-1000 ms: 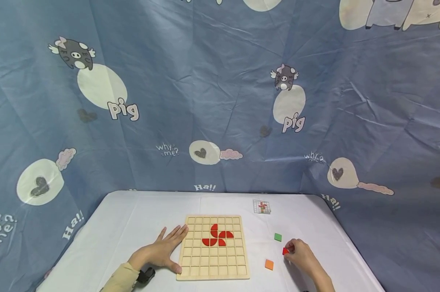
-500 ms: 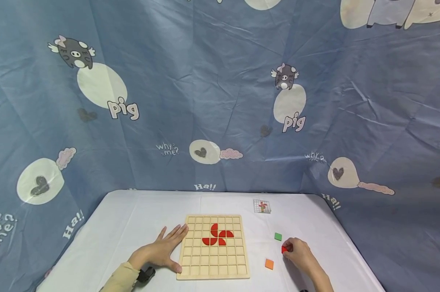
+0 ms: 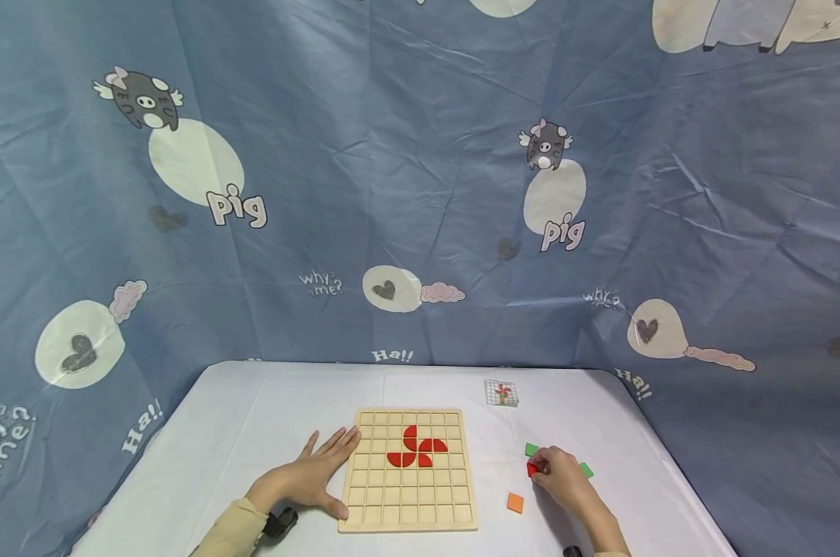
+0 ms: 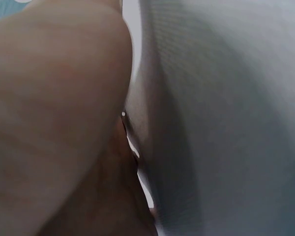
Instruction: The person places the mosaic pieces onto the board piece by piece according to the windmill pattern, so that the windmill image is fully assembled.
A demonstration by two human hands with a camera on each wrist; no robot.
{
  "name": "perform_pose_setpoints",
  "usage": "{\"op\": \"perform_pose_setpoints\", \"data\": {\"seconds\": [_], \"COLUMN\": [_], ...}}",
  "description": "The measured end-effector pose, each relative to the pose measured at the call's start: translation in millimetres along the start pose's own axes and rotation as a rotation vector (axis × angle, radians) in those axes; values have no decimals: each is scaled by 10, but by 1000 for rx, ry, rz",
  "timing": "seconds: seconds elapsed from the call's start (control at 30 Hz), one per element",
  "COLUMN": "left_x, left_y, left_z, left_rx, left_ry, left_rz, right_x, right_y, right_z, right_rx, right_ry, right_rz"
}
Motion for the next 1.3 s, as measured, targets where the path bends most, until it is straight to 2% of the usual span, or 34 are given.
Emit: {"op": "perform_pose_setpoints", "data": {"seconds": [0.37,0.53,0.87,1.03,1.3], "left_x": [-8,-4,16,-4,10], "left_y": [-4,9,12,2,12], "left_z": [-5,4,12,-6,3], "left_rx": [-1,-2,-16,-22,-5], "left_ry": [3,14,19,16,5], "left_rz": [-3,2,11,16,11], "right_x": [-79,-134,-204,-183,-138], "right_y": [-66,-115,-190,-183,-168], "right_z": [-129,-206,-315,-312,-233], "right_rx": [52,40,-1,-32,38], "right_ry": [-17,-36,-48,-36,-55], "right_rz": [-6,-25,40,12,-4]}}
Point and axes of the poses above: each hand's wrist, its own y-axis away from the middle knuckle, its own x-axis out of the back of the hand, z = x × y, the point moved 1 cm from there along -y, towards the middle knuckle, and after that the axes turned 5 degrees about z, right-handed, at the moved point
